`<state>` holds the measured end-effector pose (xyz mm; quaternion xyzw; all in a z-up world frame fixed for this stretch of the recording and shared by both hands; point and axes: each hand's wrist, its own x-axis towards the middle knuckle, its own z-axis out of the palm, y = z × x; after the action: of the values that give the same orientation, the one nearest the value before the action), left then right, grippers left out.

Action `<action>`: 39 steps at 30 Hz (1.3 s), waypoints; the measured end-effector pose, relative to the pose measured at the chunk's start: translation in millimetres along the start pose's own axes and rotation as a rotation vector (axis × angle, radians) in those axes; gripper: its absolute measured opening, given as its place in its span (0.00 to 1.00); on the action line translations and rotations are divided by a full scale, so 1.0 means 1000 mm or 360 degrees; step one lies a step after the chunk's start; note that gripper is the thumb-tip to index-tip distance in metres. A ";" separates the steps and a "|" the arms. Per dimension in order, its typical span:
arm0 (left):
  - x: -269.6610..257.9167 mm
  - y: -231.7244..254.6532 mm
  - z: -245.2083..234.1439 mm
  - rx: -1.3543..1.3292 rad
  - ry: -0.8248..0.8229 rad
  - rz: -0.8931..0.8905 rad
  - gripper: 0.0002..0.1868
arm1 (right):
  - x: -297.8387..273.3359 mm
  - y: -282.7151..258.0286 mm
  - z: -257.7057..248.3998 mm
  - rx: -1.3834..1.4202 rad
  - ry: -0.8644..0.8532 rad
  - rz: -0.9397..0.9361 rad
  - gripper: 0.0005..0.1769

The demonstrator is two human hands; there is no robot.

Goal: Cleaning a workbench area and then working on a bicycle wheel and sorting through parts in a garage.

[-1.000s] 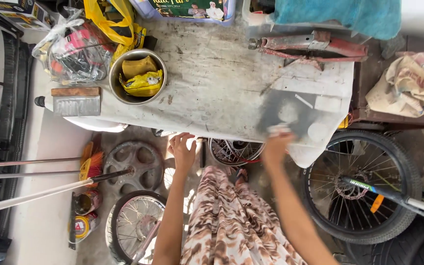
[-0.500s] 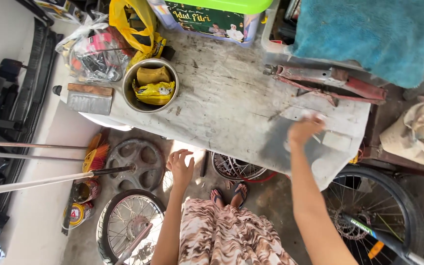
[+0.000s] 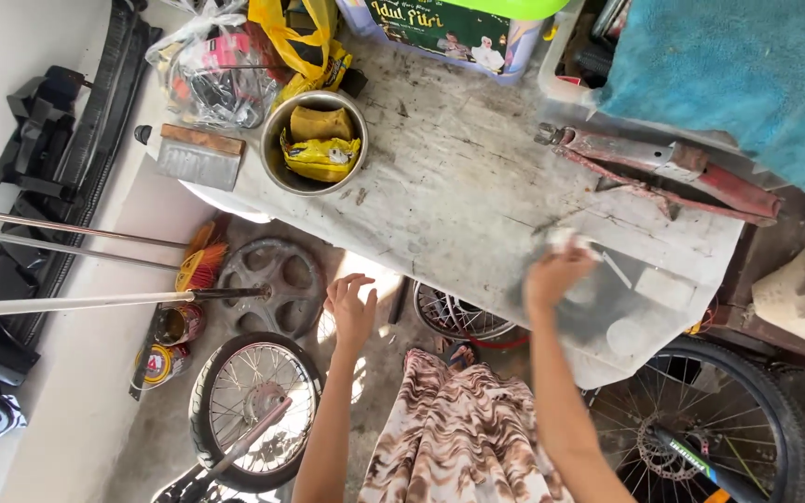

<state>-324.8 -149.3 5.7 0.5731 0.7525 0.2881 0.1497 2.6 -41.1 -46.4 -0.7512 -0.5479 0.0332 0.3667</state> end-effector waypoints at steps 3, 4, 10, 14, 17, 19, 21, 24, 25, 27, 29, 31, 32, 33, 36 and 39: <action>-0.006 -0.002 0.000 -0.0015 0.0007 -0.0012 0.12 | -0.052 -0.084 0.019 0.0681 -0.0337 0.0528 0.21; -0.008 -0.001 -0.006 -0.0018 0.0008 -0.0032 0.12 | -0.084 -0.101 0.034 0.0920 -0.0935 0.0396 0.21; 0.011 -0.011 -0.037 -0.0008 0.0102 -0.0054 0.13 | -0.082 -0.065 0.014 0.0612 -0.0771 -0.0262 0.23; 0.010 -0.026 -0.057 0.0017 0.0140 -0.0078 0.13 | -0.040 0.010 -0.050 -0.0102 0.0002 0.0133 0.23; 0.006 -0.036 -0.050 0.0000 0.0174 -0.0115 0.13 | -0.083 -0.026 -0.022 -0.0044 -0.0268 -0.0019 0.23; 0.004 -0.039 -0.049 -0.0001 0.0184 -0.0135 0.13 | -0.119 -0.063 0.010 0.0249 -0.0546 -0.0225 0.22; 0.006 -0.037 -0.048 -0.0008 0.0185 -0.0155 0.14 | -0.125 -0.086 0.033 0.0532 -0.0824 -0.0426 0.21; 0.009 -0.036 -0.050 -0.0027 0.0159 -0.0113 0.14 | -0.081 -0.058 0.040 0.0527 -0.0706 -0.0375 0.32; 0.016 -0.038 -0.050 -0.0036 0.0164 -0.0085 0.14 | -0.051 -0.023 0.038 0.0396 -0.0333 -0.0334 0.32; 0.033 -0.042 -0.053 -0.0050 0.0162 -0.0044 0.14 | -0.001 0.040 0.032 0.0260 0.0053 -0.0287 0.32; 0.049 -0.046 -0.057 -0.0081 0.0157 -0.0082 0.14 | 0.035 0.097 0.022 -0.0195 0.0242 0.0121 0.34; 0.068 -0.063 -0.054 -0.0190 0.0125 -0.0163 0.15 | 0.050 0.089 0.040 0.0114 0.0256 0.0416 0.27; 0.081 -0.072 -0.051 -0.0292 0.0100 -0.0256 0.15 | 0.059 0.083 0.050 0.0437 0.0258 0.0696 0.22; 0.093 -0.088 -0.040 -0.0297 0.0085 -0.0238 0.15 | 0.062 0.077 0.063 0.0430 0.0278 0.0707 0.22; 0.134 -0.142 0.001 -0.0765 0.0015 -0.0562 0.18 | 0.082 0.046 0.109 0.0215 0.0431 0.0480 0.18; 0.179 -0.185 0.020 -0.1378 -0.0075 -0.0874 0.26 | 0.104 0.002 0.171 0.0629 0.0535 0.0602 0.15</action>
<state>-510.6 -6.5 -103.6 0.2460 0.6835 0.5103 0.4604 -31.9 135.2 -135.3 -0.7489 -0.3132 0.0821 0.5782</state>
